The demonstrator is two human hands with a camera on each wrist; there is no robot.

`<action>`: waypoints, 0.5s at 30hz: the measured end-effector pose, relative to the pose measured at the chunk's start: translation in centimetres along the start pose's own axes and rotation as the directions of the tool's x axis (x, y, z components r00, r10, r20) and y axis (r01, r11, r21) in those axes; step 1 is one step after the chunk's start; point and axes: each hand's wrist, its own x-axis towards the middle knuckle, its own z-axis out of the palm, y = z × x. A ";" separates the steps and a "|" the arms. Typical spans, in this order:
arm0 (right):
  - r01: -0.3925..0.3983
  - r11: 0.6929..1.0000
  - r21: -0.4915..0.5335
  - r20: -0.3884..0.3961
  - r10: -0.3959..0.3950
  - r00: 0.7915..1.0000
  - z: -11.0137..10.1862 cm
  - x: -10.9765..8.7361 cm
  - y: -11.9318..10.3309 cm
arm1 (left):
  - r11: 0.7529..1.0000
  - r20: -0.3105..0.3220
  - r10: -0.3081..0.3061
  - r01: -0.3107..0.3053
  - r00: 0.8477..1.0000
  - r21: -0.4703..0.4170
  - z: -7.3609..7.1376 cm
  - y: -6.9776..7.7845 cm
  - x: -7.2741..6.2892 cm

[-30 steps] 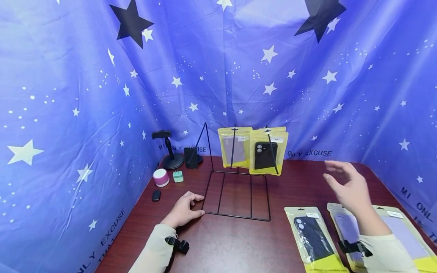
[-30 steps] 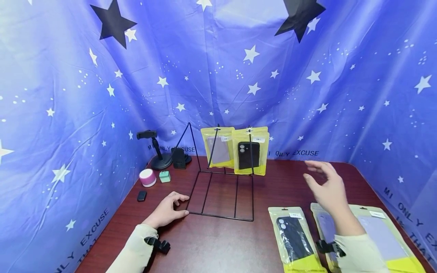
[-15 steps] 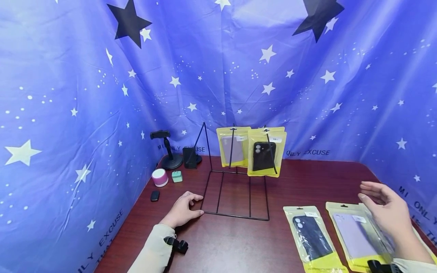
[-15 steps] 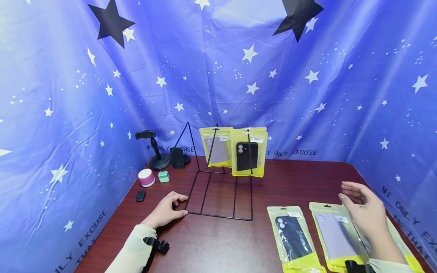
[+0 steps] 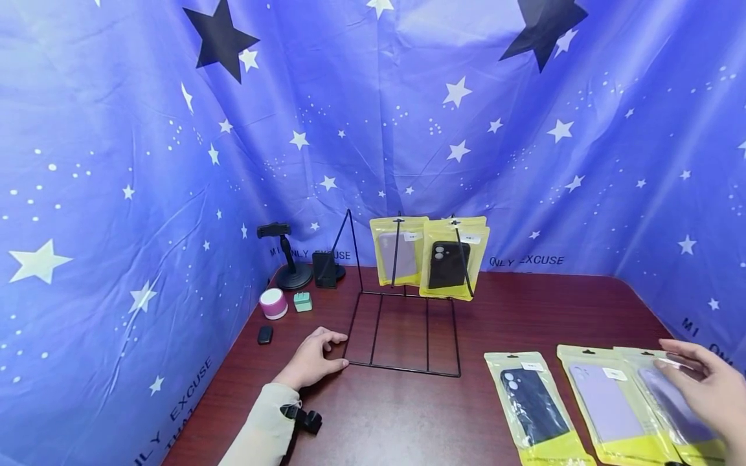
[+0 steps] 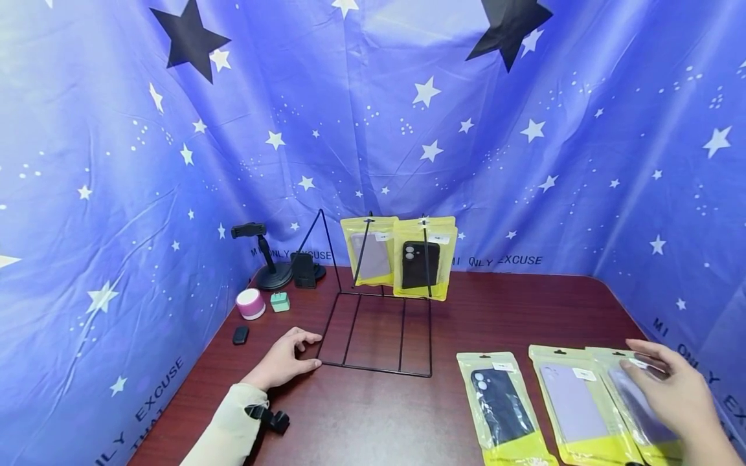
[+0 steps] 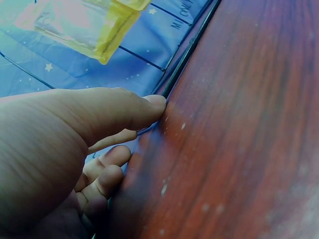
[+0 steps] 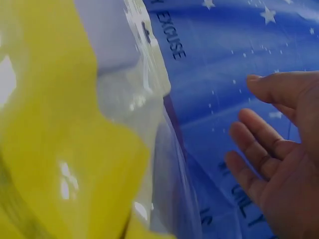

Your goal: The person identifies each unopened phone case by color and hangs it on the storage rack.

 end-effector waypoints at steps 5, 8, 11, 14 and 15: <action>-0.003 0.997 0.079 -0.043 0.007 0.999 -0.9 -0.8 1.5 | 1.000 0.003 0.005 -0.004 1.000 -0.009 0.1 0.1 0.1; -0.034 0.998 0.057 -0.047 0.037 0.998 -1.3 -1.2 2.2 | 1.000 0.002 0.008 -0.008 1.000 -0.015 0.1 0.1 0.0; -0.061 0.998 -0.017 -0.039 0.061 0.997 -1.6 -1.4 3.0 | 1.000 -0.002 0.013 -0.013 1.000 -0.008 0.0 0.0 0.0; -0.059 0.987 -0.153 -0.040 0.053 0.998 -1.7 -1.5 3.6 | 1.000 -0.001 0.005 -0.005 1.000 0.001 0.0 -0.2 -0.1; -0.056 0.980 -0.193 -0.042 0.048 0.998 -1.7 -1.5 3.8 | 1.000 -0.002 0.004 -0.004 1.000 0.004 0.0 -0.2 -0.1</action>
